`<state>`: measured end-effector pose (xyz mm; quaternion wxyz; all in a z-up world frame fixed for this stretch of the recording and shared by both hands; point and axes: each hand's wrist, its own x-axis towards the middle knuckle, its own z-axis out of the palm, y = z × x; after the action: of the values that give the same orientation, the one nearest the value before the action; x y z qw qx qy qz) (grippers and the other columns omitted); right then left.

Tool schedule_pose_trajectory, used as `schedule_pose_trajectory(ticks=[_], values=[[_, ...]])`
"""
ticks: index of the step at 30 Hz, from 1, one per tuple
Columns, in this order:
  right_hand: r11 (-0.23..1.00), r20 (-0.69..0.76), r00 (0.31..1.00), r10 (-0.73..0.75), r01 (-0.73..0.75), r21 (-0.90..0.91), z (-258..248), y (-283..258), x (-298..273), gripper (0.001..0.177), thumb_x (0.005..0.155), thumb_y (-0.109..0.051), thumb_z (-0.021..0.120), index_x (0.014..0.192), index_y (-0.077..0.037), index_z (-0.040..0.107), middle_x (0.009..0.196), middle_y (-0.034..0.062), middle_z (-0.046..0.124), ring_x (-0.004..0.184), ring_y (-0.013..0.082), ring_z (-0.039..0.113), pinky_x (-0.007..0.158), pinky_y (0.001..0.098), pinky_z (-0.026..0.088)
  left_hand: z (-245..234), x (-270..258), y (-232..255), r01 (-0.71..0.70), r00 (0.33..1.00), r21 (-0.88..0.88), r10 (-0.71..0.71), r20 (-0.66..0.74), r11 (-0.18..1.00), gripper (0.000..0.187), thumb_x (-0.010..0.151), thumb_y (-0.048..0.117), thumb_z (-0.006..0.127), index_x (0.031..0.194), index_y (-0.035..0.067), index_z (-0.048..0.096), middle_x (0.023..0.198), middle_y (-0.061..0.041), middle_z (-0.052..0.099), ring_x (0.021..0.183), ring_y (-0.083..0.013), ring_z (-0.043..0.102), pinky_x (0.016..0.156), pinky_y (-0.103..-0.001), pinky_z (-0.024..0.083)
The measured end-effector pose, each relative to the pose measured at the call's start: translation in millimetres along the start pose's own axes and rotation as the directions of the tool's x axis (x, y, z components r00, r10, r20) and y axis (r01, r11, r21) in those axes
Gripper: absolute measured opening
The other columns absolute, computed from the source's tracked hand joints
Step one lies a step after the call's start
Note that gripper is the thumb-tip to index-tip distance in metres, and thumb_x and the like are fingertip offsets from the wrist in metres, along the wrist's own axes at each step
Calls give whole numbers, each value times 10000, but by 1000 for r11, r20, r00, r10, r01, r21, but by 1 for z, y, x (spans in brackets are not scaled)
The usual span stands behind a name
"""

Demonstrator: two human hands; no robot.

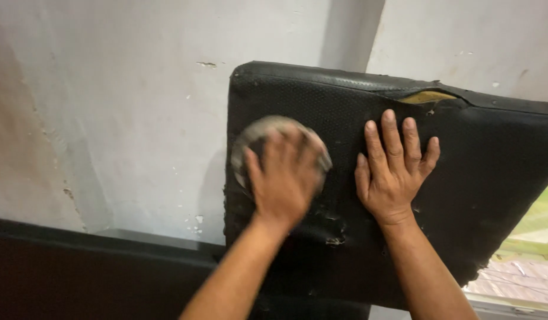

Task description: Scrubbing and wiping down a padded gym bench or seat using a cloth.

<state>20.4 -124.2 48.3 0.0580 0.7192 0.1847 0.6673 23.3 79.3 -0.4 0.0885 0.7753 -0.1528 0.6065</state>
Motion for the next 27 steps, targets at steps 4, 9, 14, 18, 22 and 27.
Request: schedule_pose_trajectory(ticks=[4,9,14,18,22,27], values=[[1000,-8,1000,18,-18,9,0,-2,3,469,1090,-278,576,1525,-117,644,1646,125,489,1568,323,322,1282,551,74,-20,31,-9,251,965,-87,-256,-56,964,563,1099,423,416,1632,252,357,1721,-143,219,1597,-430,195,1241,-715,49],[1000,-32,999,15,-15,0,2,-4,4,460,1083,-276,573,1503,-114,668,1631,123,508,1561,319,329,1279,534,74,15,-69,30,212,977,-97,-210,26,972,572,1069,449,414,1606,253,387,1695,-170,245,1565,-442,202,1198,-718,65],[1000,-37,999,22,-21,5,4,-4,2,461,1093,-281,568,1502,-100,675,1628,131,515,1551,324,339,1275,529,74,12,-37,1,158,986,-56,-161,-52,986,543,1075,479,424,1584,291,410,1690,-133,255,1564,-432,205,1211,-730,40],[1000,-30,999,15,-15,1,1,-4,2,459,1089,-277,571,1497,-97,679,1621,133,523,1551,326,353,1279,526,79,1,-14,1,310,946,-85,-316,-76,947,557,1101,431,417,1626,245,400,1719,-168,256,1606,-431,205,1236,-725,52],[1000,-36,999,18,-18,11,0,-3,3,455,1084,-274,576,1491,-99,679,1614,137,520,1542,333,359,1277,530,87,22,-88,42,259,965,-178,-262,2,949,551,1088,437,405,1589,208,430,1687,-197,255,1562,-486,187,1192,-747,51],[999,-60,998,-2,4,36,5,-2,1,453,1072,-245,558,1472,-73,684,1585,163,539,1524,351,372,1268,530,92,27,-79,74,181,983,-135,-178,32,974,535,1054,429,448,1557,252,491,1671,-144,305,1547,-458,222,1164,-727,32]])
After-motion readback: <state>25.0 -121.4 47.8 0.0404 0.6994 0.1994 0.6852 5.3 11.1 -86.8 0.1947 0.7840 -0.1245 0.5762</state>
